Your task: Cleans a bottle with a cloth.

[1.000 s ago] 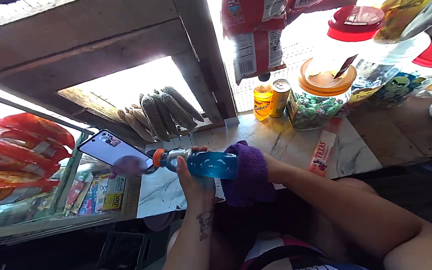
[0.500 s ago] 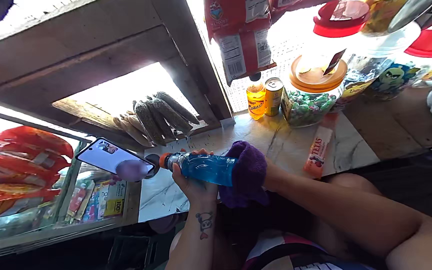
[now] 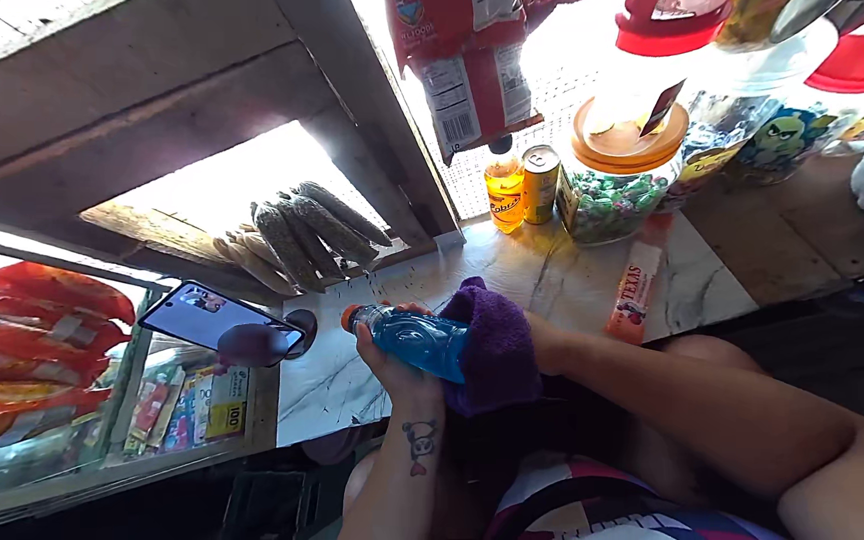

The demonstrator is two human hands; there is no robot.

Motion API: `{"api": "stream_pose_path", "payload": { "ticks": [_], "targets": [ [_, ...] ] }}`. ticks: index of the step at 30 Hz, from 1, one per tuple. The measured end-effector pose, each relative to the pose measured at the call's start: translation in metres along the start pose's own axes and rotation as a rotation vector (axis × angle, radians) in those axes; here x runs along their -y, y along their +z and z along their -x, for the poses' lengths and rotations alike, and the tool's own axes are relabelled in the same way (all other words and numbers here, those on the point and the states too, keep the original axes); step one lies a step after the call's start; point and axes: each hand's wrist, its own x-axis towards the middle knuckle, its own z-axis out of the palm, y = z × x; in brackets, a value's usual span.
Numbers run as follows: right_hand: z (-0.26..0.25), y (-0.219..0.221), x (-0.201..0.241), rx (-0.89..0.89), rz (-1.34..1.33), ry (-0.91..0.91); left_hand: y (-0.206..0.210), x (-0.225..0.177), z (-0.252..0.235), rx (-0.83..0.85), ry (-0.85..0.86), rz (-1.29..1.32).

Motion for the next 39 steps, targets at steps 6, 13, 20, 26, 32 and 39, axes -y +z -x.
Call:
{"api": "stream_pose_path", "payload": {
  "ticks": [6, 13, 20, 26, 32, 39],
  "targets": [
    [-0.002, 0.000, -0.001, 0.008, -0.102, -0.020, 0.001, 0.000, -0.002, -0.034, 0.002, -0.015],
    [-0.001, 0.002, -0.002, 0.000, -0.076, -0.136, 0.002, -0.001, -0.002, -0.034, 0.001, -0.063],
    [-0.001, 0.009, -0.001, -0.095, 0.116, -0.134, 0.005, 0.004, 0.002, -0.050, -0.058, -0.048],
    [0.000, 0.009, -0.003, -0.102, 0.156, -0.241, 0.007, 0.007, 0.004, -0.026, -0.084, -0.075],
    [-0.006, 0.011, -0.013, -0.122, 0.237, -0.393, 0.003, 0.006, 0.005, 0.010, -0.113, -0.011],
    [-0.005, 0.007, -0.018, -0.139, 0.913, -0.666, -0.002, 0.004, -0.001, 0.045, 0.006, -0.233]
  ]
}}
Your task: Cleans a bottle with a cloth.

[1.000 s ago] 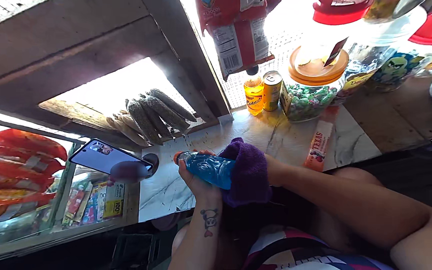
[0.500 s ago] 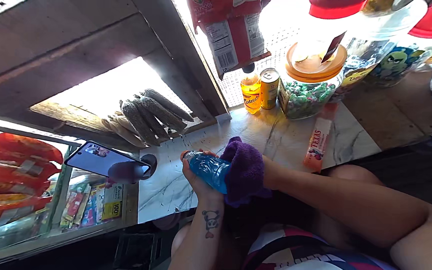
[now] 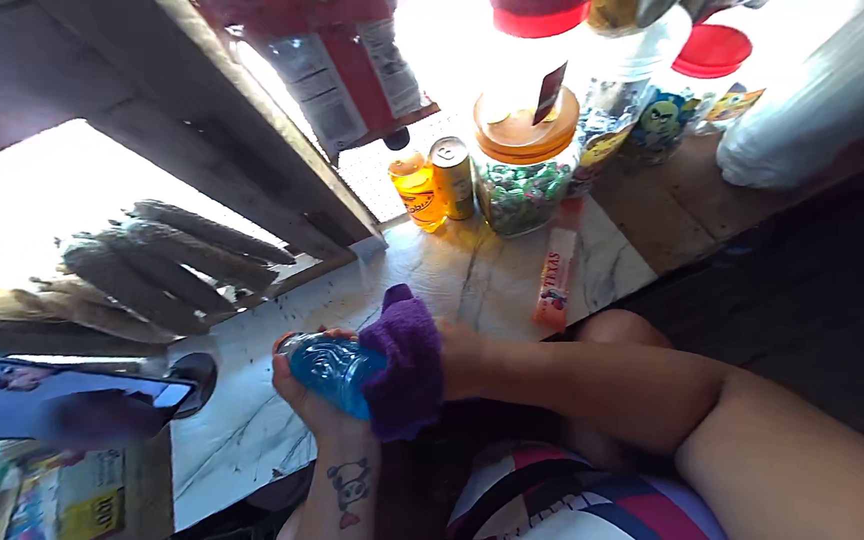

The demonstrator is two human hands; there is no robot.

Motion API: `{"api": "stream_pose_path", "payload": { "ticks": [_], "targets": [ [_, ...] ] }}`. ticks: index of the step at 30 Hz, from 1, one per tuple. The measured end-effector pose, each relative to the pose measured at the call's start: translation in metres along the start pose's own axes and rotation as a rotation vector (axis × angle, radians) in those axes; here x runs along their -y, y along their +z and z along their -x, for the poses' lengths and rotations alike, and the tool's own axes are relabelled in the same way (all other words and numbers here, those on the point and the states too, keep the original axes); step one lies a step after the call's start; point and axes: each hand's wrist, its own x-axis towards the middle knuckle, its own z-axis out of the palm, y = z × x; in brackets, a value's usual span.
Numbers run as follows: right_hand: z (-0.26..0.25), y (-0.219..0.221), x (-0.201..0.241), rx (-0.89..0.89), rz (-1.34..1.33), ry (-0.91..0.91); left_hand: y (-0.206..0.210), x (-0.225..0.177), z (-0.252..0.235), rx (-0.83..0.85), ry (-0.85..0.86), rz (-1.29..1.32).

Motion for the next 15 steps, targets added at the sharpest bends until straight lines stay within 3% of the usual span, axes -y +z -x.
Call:
{"api": "stream_pose_path", "payload": {
  "ticks": [2, 4, 11, 15],
  "targets": [
    [-0.003, -0.003, -0.001, 0.047, 0.002, 0.005, 0.002, 0.000, -0.002, -0.051, 0.015, -0.038],
    [-0.008, -0.010, 0.004, 0.159, -0.102, 0.134, 0.002, 0.000, -0.003, -0.104, 0.021, -0.079],
    [-0.013, -0.015, 0.004, 0.152, -0.351, 0.300, 0.011, 0.006, 0.001, -0.160, -0.010, -0.125],
    [-0.009, -0.010, -0.001, 0.109, -0.400, 0.239, 0.010, 0.007, 0.003, -0.103, -0.032, -0.081]
  ]
}}
